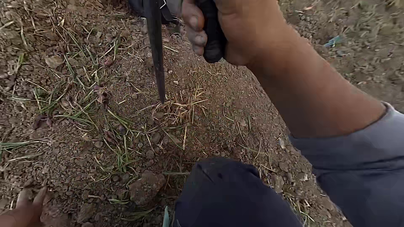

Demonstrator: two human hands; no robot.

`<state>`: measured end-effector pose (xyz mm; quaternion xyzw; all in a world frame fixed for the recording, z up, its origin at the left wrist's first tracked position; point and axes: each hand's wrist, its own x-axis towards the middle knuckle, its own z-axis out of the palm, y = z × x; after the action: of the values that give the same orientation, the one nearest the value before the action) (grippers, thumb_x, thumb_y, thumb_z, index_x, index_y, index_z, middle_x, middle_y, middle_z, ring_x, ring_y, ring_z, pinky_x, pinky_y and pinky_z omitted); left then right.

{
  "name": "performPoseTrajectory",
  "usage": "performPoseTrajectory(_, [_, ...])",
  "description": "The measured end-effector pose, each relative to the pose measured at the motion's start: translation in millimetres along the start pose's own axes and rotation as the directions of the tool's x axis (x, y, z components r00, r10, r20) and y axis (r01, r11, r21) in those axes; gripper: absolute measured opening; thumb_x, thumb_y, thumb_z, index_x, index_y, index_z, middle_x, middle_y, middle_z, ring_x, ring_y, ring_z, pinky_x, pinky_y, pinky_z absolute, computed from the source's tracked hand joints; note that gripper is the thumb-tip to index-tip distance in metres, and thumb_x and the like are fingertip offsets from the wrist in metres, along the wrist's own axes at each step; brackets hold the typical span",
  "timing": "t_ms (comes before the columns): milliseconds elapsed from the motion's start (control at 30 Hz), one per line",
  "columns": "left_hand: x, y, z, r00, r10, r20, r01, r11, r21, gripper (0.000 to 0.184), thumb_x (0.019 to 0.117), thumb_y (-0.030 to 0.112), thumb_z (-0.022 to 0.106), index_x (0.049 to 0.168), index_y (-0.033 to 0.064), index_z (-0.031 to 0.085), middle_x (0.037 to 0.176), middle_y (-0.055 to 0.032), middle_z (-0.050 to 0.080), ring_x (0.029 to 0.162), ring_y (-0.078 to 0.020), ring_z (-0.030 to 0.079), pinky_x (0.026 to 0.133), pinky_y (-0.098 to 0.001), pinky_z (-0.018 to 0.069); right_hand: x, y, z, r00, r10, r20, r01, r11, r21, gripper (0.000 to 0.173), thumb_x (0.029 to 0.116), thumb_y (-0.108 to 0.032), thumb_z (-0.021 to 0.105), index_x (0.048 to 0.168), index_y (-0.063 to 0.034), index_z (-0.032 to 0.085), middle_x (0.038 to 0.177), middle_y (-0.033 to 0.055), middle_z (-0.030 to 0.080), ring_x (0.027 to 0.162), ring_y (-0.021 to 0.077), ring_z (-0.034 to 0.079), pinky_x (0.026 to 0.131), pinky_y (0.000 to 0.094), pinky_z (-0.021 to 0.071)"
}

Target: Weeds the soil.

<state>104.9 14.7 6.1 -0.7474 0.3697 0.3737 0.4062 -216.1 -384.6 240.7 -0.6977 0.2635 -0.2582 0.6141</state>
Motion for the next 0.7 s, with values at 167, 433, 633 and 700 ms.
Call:
performPoseTrajectory(167, [-40,174,-123,0.961,0.149,-0.231,-0.225,0.911,-0.347,0.04,0.1092,0.032,0.051,0.112,-0.001,0.074,0.109,-0.0296,0.071,0.108,-0.0509,0.067,0.092,-0.0727,0.0483,-102,152,-78,0.989,0.14,-0.047,-0.148,0.959,-0.242,0.042,0.0992,-0.045,0.057,0.113,-0.0056,0.057,0.07,-0.0034,0.059,0.055,0.0065,0.058,0.052,0.0292,0.0546])
performPoseTrajectory(433, [-11,324,-138,0.942,-0.142,-0.303,-0.099,0.748,-0.657,0.032,0.1037,0.028,0.063,0.115,-0.001,0.072,0.117,-0.029,0.069,0.112,-0.0507,0.065,0.094,-0.0725,0.0478,-185,285,-88,0.872,0.42,-0.251,-0.461,0.877,-0.136,0.052,0.094,-0.047,0.057,0.116,0.0,0.058,0.07,0.0009,0.058,0.056,0.0094,0.056,0.054,0.0329,0.0515])
performPoseTrajectory(633, [-37,339,-147,0.798,0.238,-0.554,-0.496,0.782,-0.377,0.023,0.1023,0.007,0.059,0.122,-0.0024,0.067,0.117,-0.027,0.07,0.097,-0.0471,0.071,0.082,-0.0663,0.0559,-174,284,-90,0.894,0.405,-0.191,-0.424,0.903,-0.071,0.056,0.0951,-0.054,0.056,0.115,-0.0021,0.056,0.07,-0.0025,0.058,0.057,0.0054,0.056,0.055,0.0281,0.0522])
performPoseTrajectory(700, [-22,360,-157,0.861,0.395,-0.32,-0.475,0.85,-0.227,0.026,0.1039,0.018,0.062,0.125,0.0042,0.069,0.128,-0.021,0.066,0.108,-0.0431,0.069,0.09,-0.0637,0.0551,-174,285,-90,0.896,0.402,-0.188,-0.419,0.905,-0.067,0.057,0.0948,-0.057,0.056,0.115,-0.0035,0.056,0.07,-0.0048,0.057,0.057,0.003,0.056,0.056,0.0257,0.0518])
